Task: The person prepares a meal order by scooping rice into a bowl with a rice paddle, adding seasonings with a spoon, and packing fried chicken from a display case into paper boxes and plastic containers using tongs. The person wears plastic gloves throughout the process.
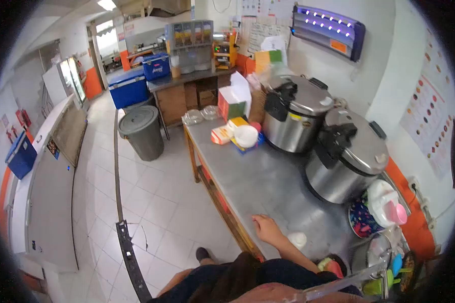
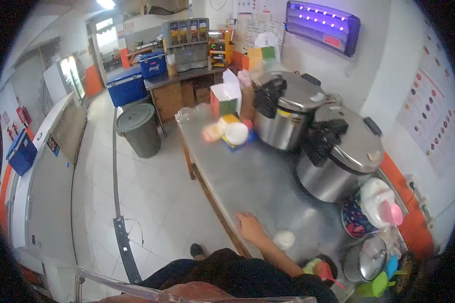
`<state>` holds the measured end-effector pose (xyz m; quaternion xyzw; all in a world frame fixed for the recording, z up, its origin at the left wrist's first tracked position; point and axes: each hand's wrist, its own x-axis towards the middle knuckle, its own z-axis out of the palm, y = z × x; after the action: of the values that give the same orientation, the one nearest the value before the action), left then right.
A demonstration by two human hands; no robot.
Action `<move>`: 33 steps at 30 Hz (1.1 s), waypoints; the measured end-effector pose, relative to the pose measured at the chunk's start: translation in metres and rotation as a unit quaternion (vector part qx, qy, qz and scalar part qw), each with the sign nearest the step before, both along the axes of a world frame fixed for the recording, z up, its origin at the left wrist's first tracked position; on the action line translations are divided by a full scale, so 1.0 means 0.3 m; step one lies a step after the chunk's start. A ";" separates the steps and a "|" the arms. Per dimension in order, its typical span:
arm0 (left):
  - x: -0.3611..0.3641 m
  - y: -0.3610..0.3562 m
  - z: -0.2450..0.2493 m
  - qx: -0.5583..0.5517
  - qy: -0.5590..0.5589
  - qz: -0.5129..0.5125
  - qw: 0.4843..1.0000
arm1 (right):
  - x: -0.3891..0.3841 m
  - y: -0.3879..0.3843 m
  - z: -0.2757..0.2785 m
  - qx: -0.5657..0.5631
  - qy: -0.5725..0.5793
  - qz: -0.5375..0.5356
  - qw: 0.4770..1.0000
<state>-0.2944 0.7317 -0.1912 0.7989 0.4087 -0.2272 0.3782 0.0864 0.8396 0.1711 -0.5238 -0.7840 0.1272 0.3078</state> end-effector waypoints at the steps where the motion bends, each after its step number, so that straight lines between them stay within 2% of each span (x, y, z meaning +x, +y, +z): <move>1: -0.112 -0.015 0.017 -0.001 -0.017 0.050 0.999 | -0.049 0.085 0.016 -0.008 -0.024 -0.004 1.000; 3: -0.289 0.030 0.053 -0.009 -0.050 0.146 0.988 | -0.143 0.254 0.054 -0.018 -0.044 -0.013 0.999; 5: -0.383 0.141 0.046 -0.027 -0.087 0.241 0.966 | -0.210 0.414 0.100 -0.104 0.013 -0.072 0.992; 8: -0.513 0.353 0.067 -0.045 -0.136 0.379 0.914 | -0.268 0.676 0.170 -0.097 0.033 -0.100 0.990; 9: -0.528 0.376 0.128 -0.047 -0.132 0.377 0.916 | -0.272 0.771 0.180 -0.092 0.030 -0.123 0.988; 10: -0.544 0.417 0.186 0.003 -0.082 0.364 0.928 | -0.270 0.852 0.205 -0.009 0.022 -0.115 0.993; 11: -0.481 0.531 0.454 0.053 -0.032 0.346 0.936 | -0.263 0.932 0.228 0.073 0.014 -0.108 0.991; 15: -0.563 0.762 0.454 0.015 -0.058 0.359 0.931 | -0.179 1.284 0.377 0.145 0.046 -0.159 0.976; 17: -0.586 0.897 0.450 0.008 -0.014 0.355 0.935 | -0.142 1.489 0.447 0.310 0.025 -0.222 0.924; 18: -0.627 0.936 0.360 0.009 -0.097 0.428 0.898 | -0.114 1.593 0.481 0.310 0.030 -0.249 0.917; 20: -0.659 1.109 0.367 0.024 -0.097 0.429 0.898 | -0.049 1.786 0.512 0.312 0.041 -0.286 0.905; 22: -0.685 1.317 0.399 0.056 -0.107 0.436 0.892 | 0.044 1.988 0.506 0.269 -0.008 -0.388 0.882; 23: -0.680 1.401 0.416 0.068 -0.114 0.441 0.888 | 0.119 2.094 0.495 0.269 -0.006 -0.396 0.878; 24: -0.706 1.428 0.441 0.073 -0.110 0.447 0.885 | 0.190 2.179 0.433 0.171 -0.012 -0.413 0.894; 26: -0.740 1.538 0.492 0.092 -0.111 0.450 0.881 | 0.220 2.231 0.426 0.004 -0.023 -0.443 0.896; 27: -0.748 1.586 0.524 0.099 -0.114 0.450 0.880 | 0.203 2.220 0.443 -0.003 -0.019 -0.455 0.890; 28: -0.748 1.646 0.554 0.106 -0.120 0.448 0.879 | 0.179 2.195 0.468 0.097 0.008 -0.472 0.876; 30: -0.630 1.844 0.803 0.160 -0.204 0.477 0.840 | 0.069 2.080 0.574 0.301 0.038 -0.486 0.820; 32: -0.487 2.019 0.945 0.352 -0.268 0.391 0.807 | -0.013 1.965 0.624 0.465 0.108 -0.416 0.774; 33: -0.400 2.106 1.005 0.353 -0.336 0.387 0.782 | -0.024 1.902 0.603 0.451 0.149 -0.407 0.780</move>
<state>-0.4143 1.3634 0.1103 0.6771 0.5821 0.3816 0.2389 0.0793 1.4101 0.3519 -0.5696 -0.4100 -0.3016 0.6453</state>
